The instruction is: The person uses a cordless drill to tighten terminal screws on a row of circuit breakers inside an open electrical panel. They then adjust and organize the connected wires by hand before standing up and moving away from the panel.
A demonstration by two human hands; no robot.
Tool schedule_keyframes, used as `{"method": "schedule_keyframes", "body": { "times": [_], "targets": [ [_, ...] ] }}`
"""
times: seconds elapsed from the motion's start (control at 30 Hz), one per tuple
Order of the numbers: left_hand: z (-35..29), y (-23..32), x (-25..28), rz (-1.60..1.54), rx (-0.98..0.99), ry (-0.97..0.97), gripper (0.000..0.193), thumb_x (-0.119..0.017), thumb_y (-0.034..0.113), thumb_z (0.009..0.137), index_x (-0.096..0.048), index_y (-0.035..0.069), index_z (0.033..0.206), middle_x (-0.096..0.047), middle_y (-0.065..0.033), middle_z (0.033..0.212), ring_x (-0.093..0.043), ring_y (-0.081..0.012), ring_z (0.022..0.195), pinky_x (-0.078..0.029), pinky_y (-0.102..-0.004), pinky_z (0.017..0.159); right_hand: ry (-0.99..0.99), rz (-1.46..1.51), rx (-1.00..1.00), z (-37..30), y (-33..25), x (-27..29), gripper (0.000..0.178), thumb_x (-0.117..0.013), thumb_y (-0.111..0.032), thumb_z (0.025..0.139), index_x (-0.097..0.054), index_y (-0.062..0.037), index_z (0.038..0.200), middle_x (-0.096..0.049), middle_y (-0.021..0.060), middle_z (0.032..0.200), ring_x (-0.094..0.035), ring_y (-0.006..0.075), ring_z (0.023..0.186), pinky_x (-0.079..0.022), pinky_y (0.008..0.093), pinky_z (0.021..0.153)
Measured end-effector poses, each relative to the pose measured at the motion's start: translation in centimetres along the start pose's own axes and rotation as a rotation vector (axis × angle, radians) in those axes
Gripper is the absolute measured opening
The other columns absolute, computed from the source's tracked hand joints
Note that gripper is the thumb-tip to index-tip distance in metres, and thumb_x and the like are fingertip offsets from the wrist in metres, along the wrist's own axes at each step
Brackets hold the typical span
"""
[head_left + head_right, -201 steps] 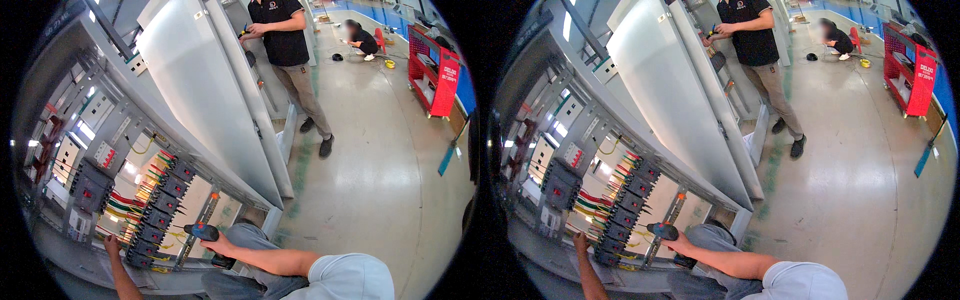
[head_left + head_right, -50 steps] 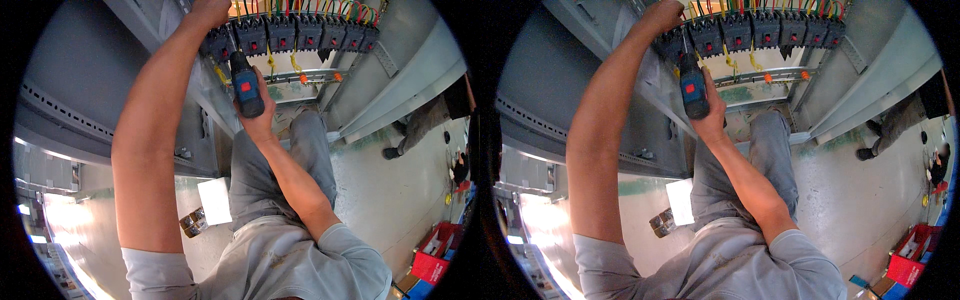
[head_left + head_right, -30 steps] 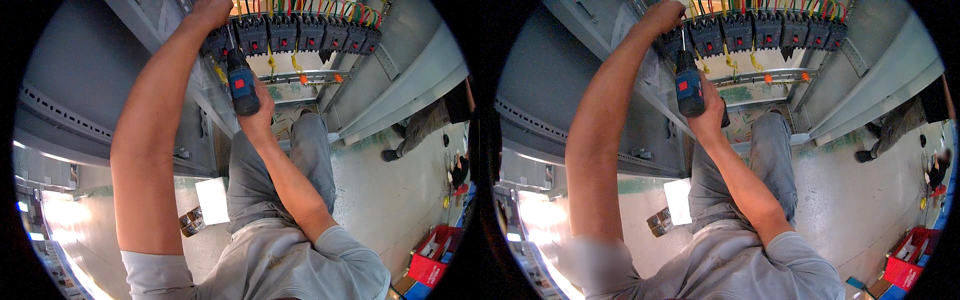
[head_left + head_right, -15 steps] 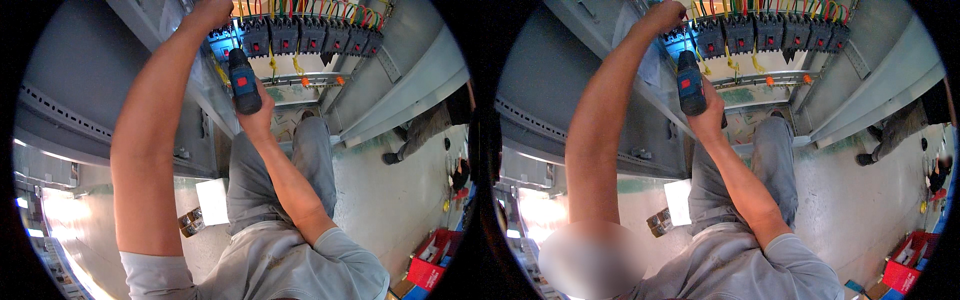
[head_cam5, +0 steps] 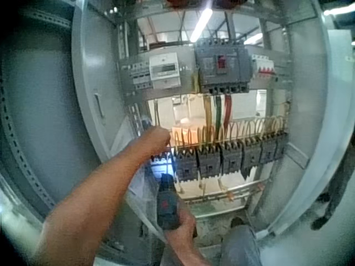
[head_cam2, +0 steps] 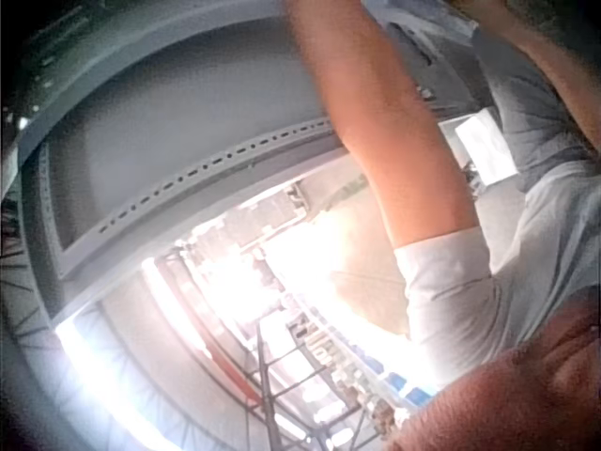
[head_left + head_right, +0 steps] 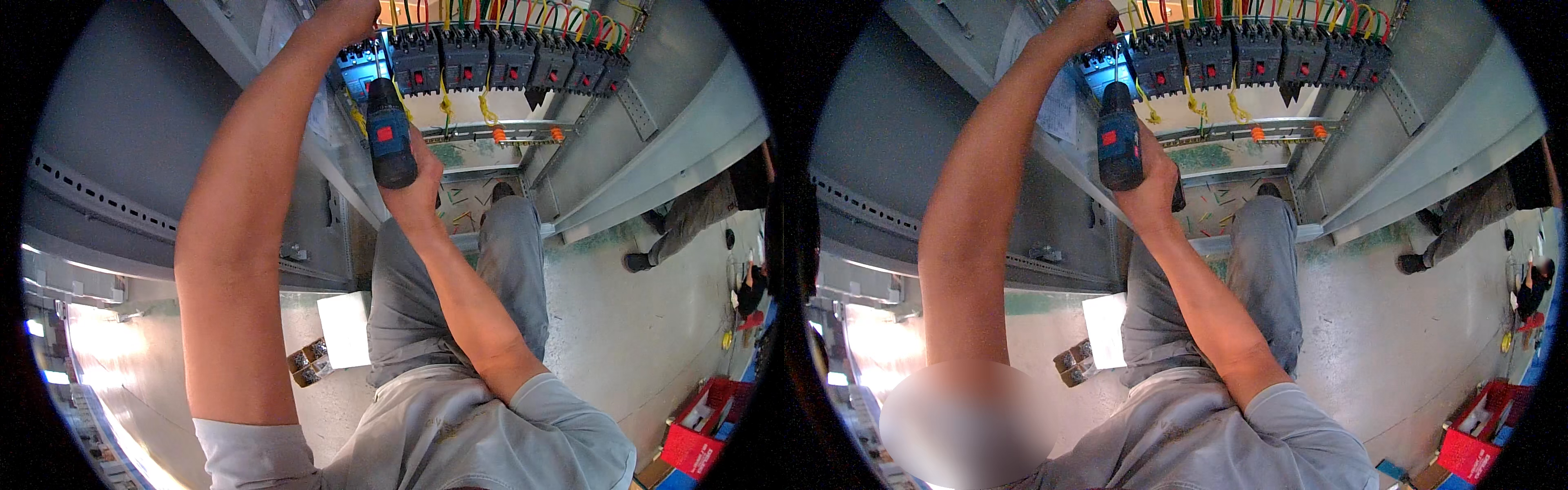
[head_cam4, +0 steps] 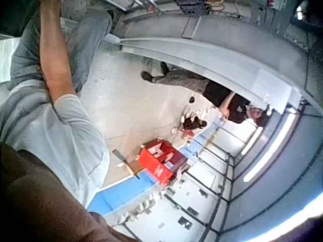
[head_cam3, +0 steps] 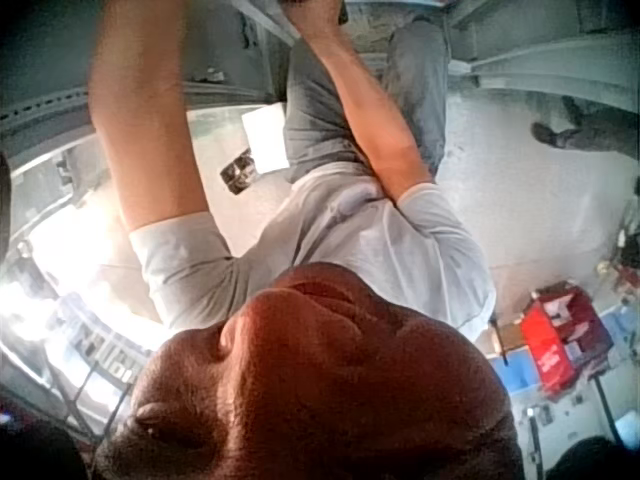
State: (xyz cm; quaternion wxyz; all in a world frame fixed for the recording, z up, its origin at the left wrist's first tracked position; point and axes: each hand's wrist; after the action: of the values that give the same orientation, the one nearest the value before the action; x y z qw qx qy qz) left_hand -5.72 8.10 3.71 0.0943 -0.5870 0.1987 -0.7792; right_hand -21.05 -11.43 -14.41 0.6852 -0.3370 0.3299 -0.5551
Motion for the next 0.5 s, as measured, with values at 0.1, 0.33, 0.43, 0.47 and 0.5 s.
{"method": "schedule_keyframes", "body": {
  "times": [0.1, 0.33, 0.43, 0.47, 0.5],
  "targets": [
    [-0.1, 0.0, 0.2, -0.012, 0.024, -0.017, 0.025, -0.079, 0.029, 0.076, -0.078, 0.005, 0.084, -0.074, -0.0192, 0.086, -0.073, -0.0374, 0.087, -0.058, -0.0458, 0.080, -0.004, -0.053, 0.008, 0.2, -0.7, 0.1, 0.062, -0.077, -0.006, 0.079, -0.059, -0.0045, 0.138, -0.071, 0.0227, 0.115, -0.070, 0.0366, 0.110, -0.054, 0.0394, 0.093],
    [-0.8, 0.7, 0.9, -0.112, 0.087, -0.003, 0.027, -0.075, 0.020, 0.085, -0.075, 0.007, 0.108, -0.075, -0.0177, 0.106, -0.072, -0.0358, 0.099, -0.057, -0.0453, 0.087, 0.024, -0.068, -0.011, 0.2, -0.7, 0.1, 0.059, -0.077, -0.003, 0.076, -0.061, -0.0009, 0.133, -0.072, 0.0211, 0.104, -0.072, 0.0279, 0.097, -0.053, 0.0344, 0.086],
    [-0.9, -1.6, 1.4, -0.209, 0.089, 0.073, 0.027, -0.070, 0.016, 0.087, -0.074, 0.007, 0.112, -0.074, -0.0184, 0.107, -0.071, -0.0364, 0.102, -0.056, -0.0457, 0.091, -0.005, -0.080, 0.027, 0.4, -1.5, 0.2, 0.061, -0.077, -0.007, 0.078, -0.059, -0.0021, 0.137, -0.070, 0.0232, 0.113, -0.071, 0.0345, 0.104, -0.054, 0.0375, 0.088],
    [0.1, -0.9, 3.1, -0.135, 0.161, 0.026, 0.035, -0.063, 0.008, 0.087, -0.073, 0.011, 0.120, -0.071, -0.0165, 0.121, -0.067, -0.0357, 0.114, -0.054, -0.0496, 0.098, 0.003, -0.097, 0.053, 0.6, -1.5, 0.6, 0.062, -0.077, -0.009, 0.079, -0.058, -0.0024, 0.137, -0.070, 0.0238, 0.116, -0.070, 0.0366, 0.106, -0.054, 0.0387, 0.089],
    [0.3, -0.7, 4.3, -0.098, 0.173, 0.068, 0.034, -0.061, 0.008, 0.088, -0.072, 0.011, 0.121, -0.069, -0.0174, 0.125, -0.067, -0.0360, 0.114, -0.054, -0.0488, 0.097, 0.012, -0.094, 0.065, 0.6, -1.5, 0.7, 0.065, -0.079, -0.011, 0.078, -0.057, -0.0034, 0.138, -0.069, 0.0235, 0.117, -0.069, 0.0384, 0.108, -0.054, 0.0404, 0.090]
  ]
}}
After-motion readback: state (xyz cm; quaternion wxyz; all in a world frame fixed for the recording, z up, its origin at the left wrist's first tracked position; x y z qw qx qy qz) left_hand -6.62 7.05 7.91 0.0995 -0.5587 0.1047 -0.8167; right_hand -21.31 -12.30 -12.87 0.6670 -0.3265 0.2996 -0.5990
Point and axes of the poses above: each hand's wrist, its own z-axis towards the middle knuckle, its own x-axis out of the back of the hand, y = z × x
